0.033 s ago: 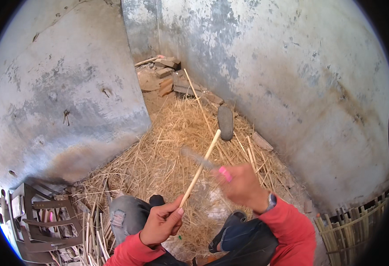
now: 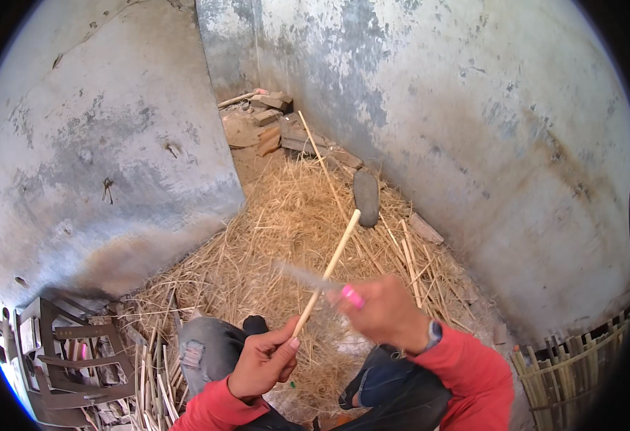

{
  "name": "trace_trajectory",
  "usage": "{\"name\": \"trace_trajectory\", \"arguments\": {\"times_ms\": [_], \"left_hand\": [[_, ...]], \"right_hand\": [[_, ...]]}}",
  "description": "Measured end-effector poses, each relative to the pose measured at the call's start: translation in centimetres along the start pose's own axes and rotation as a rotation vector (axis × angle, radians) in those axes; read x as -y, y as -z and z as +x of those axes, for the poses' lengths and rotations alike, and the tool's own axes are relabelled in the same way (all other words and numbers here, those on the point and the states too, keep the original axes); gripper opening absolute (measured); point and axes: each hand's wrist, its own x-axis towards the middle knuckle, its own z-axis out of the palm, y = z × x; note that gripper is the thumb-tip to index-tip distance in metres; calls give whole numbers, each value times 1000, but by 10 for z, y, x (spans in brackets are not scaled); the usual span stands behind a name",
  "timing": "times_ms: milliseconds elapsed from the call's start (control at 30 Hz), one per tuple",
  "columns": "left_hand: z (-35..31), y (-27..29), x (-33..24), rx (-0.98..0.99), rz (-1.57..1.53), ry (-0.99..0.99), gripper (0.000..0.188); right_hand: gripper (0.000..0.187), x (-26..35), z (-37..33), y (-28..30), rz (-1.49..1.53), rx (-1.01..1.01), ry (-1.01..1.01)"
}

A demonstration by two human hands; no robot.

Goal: The person strips thin layers from bamboo sticks using a small knife.

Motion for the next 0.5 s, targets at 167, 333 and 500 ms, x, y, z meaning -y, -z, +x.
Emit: {"name": "trace_trajectory", "arguments": {"times_ms": [167, 333, 500], "left_hand": [[-1, -1, -2, -46, -51, 14, 43], [-3, 7, -3, -89, -51, 61, 42], [-8, -3, -1, -46, 93, -55, 41]], "right_hand": [[52, -4, 1, -16, -119, 76, 152], [57, -60, 35, -6, -285, -135, 24], [60, -153, 48, 64, -290, -436, -238]]}}
